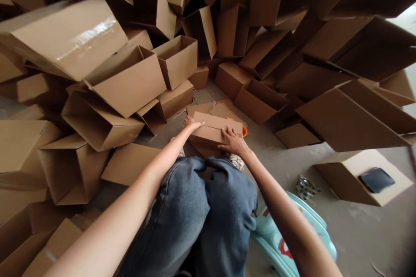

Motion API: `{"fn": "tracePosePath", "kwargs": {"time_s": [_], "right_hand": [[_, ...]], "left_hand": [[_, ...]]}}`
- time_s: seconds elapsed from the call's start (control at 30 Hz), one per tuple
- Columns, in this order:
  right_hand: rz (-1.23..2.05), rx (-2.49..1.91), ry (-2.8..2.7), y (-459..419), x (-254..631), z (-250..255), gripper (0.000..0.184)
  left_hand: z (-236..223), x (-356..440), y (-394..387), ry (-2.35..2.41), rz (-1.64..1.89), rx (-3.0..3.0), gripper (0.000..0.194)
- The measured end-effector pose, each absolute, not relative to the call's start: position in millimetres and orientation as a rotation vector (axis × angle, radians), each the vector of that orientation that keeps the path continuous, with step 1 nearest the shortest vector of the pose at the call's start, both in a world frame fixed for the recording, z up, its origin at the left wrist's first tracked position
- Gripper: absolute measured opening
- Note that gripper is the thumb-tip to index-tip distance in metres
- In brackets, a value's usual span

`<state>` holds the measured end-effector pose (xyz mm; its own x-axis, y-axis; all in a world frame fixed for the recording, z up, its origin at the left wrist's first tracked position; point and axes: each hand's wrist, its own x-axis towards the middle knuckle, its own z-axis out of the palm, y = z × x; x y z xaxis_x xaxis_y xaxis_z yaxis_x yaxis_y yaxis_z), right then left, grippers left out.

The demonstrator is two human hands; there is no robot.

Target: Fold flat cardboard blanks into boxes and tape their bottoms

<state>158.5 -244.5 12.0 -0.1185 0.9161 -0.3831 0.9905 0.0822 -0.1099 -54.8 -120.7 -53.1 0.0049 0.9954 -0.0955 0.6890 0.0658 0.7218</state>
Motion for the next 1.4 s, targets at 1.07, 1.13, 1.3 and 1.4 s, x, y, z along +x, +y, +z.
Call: {"fn": "tracePosePath", "kwargs": {"time_s": [1.07,1.13,1.3,1.4], "right_hand": [[-0.501,2.129,2.078,-270.0,153.0,-15.6,0.099],[-0.504,2.135,2.08,-272.0,153.3,-15.2,0.098],[-0.533,2.162,2.055,-275.4,151.7,-15.4,0.098],[-0.544,2.175,2.046,-275.5,150.4,-16.2,0.097]], "left_hand": [[-27.1,-71.8,-198.6,1.027,0.041,2.7,0.109],[-25.6,-72.1,-200.0,1.035,0.034,2.705,0.107],[-23.4,-73.5,-201.8,1.033,0.025,2.704,0.104],[-24.8,-74.8,-200.9,1.032,0.009,2.718,0.104]]}}
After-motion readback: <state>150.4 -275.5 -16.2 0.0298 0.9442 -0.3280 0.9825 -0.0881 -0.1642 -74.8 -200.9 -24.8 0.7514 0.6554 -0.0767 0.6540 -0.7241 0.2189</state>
